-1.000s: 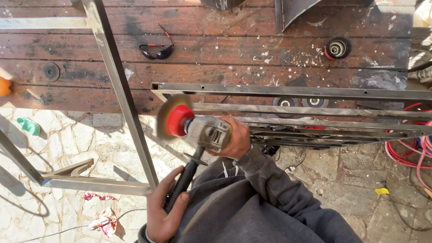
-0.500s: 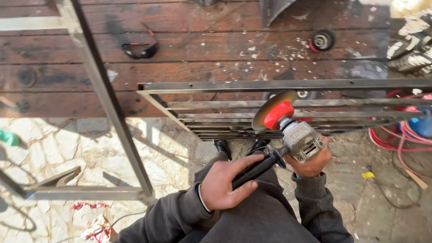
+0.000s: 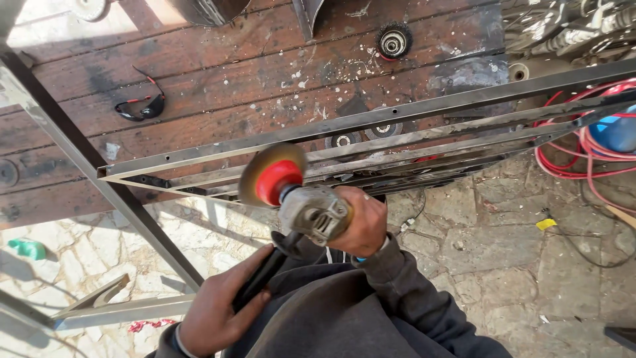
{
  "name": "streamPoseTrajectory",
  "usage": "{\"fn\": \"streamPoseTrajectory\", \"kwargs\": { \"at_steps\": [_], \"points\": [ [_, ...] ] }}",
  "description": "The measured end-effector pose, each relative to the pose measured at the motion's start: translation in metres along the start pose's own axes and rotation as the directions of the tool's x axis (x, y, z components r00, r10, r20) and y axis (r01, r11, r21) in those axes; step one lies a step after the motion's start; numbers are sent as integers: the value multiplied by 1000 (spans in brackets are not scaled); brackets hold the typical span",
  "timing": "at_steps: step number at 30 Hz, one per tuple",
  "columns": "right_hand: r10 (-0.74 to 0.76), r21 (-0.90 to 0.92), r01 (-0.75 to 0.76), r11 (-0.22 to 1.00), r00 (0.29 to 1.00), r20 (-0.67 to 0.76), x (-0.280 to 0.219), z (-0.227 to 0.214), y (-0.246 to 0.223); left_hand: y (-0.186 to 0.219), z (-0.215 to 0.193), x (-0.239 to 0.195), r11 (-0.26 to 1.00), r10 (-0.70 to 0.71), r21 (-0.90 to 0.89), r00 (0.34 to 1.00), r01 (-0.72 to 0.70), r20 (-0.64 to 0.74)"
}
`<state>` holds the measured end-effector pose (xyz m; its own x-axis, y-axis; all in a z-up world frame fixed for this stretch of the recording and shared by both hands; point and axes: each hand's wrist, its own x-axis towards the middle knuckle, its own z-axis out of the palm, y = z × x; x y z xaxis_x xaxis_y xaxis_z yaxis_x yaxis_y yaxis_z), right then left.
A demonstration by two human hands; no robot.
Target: Use an angle grinder to clean and smooth the surface of a metal gate frame.
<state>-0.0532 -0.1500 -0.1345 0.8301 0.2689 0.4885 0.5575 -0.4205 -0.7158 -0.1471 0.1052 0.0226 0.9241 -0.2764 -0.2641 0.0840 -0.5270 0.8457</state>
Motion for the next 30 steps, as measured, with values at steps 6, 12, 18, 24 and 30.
{"fn": "streamPoseTrajectory", "kwargs": {
  "at_steps": [6,12,18,24,30],
  "points": [
    [-66,-42,67,997,998,17,23,-31,-2,20,37,24,922,-211,325,977,210,-34],
    [-71,-129,77,989,996,55,27,-41,0,19,42,44,914,-254,325,967,244,-13],
    [-55,-117,51,992,998,-29,15,-41,11,8,23,78,978,-181,149,956,149,230],
    [149,-173,-162,971,985,-85,-4,-42,1,-1,7,103,994,-72,-33,870,100,487],
    [197,-202,-219,954,972,-126,-3,-46,-4,1,1,127,990,-110,-2,795,139,596]
  ]
}}
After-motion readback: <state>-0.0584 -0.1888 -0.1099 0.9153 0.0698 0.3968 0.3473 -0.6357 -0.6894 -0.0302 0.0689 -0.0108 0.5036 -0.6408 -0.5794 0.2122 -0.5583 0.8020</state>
